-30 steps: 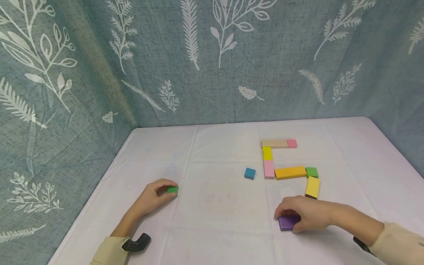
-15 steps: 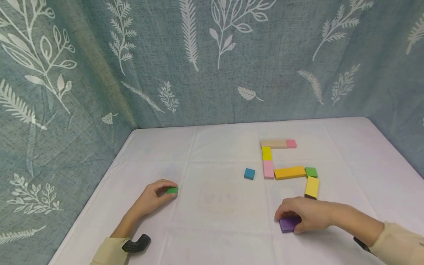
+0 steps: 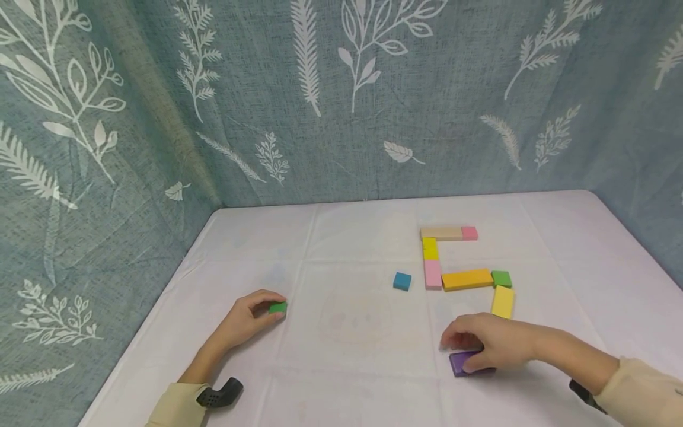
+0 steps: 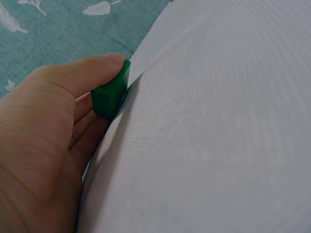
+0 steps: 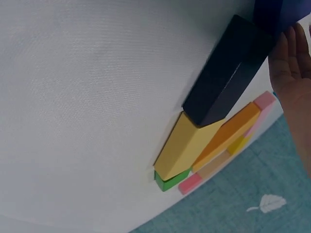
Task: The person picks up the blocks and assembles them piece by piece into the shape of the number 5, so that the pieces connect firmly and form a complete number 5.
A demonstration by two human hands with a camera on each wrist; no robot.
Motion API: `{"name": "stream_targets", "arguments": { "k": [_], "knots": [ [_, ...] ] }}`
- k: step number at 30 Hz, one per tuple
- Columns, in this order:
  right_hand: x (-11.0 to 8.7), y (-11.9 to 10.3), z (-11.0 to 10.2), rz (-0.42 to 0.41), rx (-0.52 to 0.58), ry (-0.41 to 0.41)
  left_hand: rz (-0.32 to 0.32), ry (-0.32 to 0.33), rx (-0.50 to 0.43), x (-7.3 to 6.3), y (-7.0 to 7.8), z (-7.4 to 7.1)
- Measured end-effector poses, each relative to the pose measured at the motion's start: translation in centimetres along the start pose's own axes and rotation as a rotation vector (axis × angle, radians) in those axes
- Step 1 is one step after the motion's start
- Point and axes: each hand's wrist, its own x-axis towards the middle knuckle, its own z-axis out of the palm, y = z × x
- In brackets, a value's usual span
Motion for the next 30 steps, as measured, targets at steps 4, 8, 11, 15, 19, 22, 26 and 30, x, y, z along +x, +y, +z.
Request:
{"name": "stream_targets", "arguments": {
  "k": [4, 8, 11, 15, 19, 22, 26, 30],
  "knots": [
    [0.7, -0.3, -0.6, 0.075, 0.075, 0.094, -0.001, 0.001, 0.003, -0.1, 0.0, -0.1],
    [1.4, -0.6, -1.6, 0.165, 0.097, 0.21, -0.007, -0.002, -0.001, -0.1, -0.2, 0.0],
    [2.0, -1.0, -2.6, 0.244, 0.109, 0.281, -0.011, 0.002, -0.012, 0.0, -1.9, 0.3],
    [3.1, -1.5, -3.8, 0.309, 0.149, 0.343, -0.016, 0.008, -0.021, 0.1, -4.1, 0.7],
    [4.3, -1.6, -4.6, 0.303, 0.188, 0.367, -0.023, 0.01, -0.012, 0.1, -3.9, 0.7],
    [5.1, -1.5, -5.0, 0.31, 0.212, 0.38, -0.01, 0.008, 0.002, 0.0, -2.7, 0.6],
    [6.3, -1.4, -5.2, 0.334, 0.202, 0.408, -0.012, -0.001, 0.017, -0.1, -0.8, 0.1],
    [7.3, -1.4, -5.2, 0.341, 0.199, 0.423, -0.025, -0.007, 0.017, -0.2, -0.2, -0.2]
  ]
}}
